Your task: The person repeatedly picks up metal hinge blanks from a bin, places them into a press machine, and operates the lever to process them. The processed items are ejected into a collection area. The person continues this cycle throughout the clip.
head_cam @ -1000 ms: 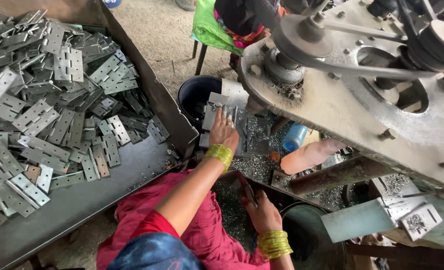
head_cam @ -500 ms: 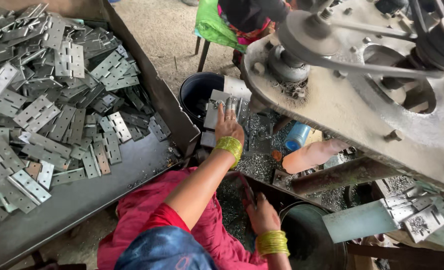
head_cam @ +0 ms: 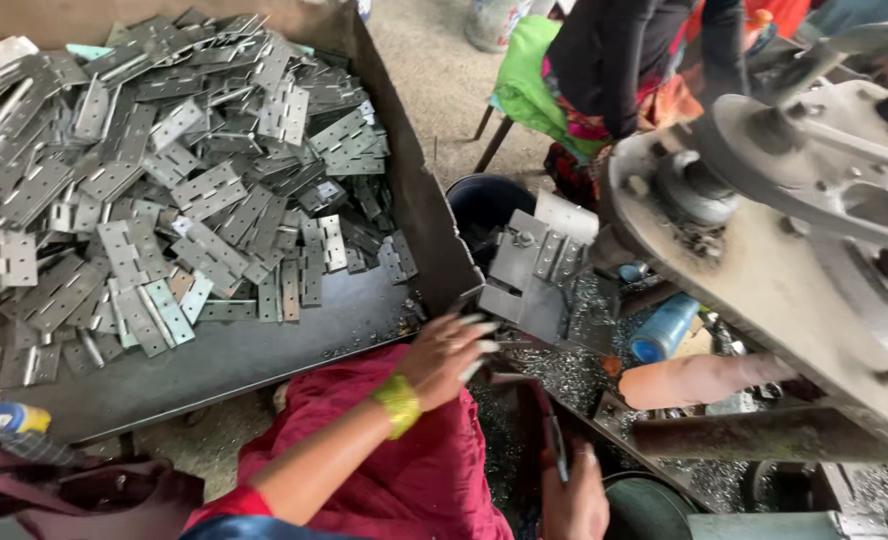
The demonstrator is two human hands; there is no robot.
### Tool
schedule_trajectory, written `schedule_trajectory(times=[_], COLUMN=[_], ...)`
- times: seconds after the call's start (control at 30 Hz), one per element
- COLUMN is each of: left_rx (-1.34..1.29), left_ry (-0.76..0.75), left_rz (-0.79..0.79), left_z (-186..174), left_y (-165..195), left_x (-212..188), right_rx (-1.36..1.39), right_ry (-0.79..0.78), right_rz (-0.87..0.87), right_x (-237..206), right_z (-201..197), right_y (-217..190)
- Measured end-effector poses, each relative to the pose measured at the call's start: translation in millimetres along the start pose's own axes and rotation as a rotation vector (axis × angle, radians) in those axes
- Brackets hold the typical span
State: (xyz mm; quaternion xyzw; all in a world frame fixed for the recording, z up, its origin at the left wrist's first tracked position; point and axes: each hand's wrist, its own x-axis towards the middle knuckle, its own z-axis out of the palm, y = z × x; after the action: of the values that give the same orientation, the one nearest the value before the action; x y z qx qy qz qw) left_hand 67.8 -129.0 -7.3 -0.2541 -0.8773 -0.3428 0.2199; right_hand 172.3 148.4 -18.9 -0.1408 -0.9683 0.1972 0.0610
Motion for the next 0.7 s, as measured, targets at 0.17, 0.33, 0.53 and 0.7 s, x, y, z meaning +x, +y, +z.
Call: schedule_trajectory(times=[0.17,0.33,0.53,0.7], left_rx=[0.765,0.834,0.768,0.842], left_ry=[-0.44,-0.19,-0.354,-0.575], left_rz=[-0.629,-0.362,-0.62,-0.505], left_z=[-33,-28,-29,-23], left_y=[-120,-237,-290,-272], left_x=[-39,39,100,66], right_rx=[-0.178,-0.308,-0.263,-0.3], right_ry=[0.261,0.453,0.396,0.333], right_rz=[-0.136,-0.246,-0.202,-0.209], right_x=[9,39,48,45], right_z=[-59,-78,-72,-74], right_y=[-85,-132,-125,-123])
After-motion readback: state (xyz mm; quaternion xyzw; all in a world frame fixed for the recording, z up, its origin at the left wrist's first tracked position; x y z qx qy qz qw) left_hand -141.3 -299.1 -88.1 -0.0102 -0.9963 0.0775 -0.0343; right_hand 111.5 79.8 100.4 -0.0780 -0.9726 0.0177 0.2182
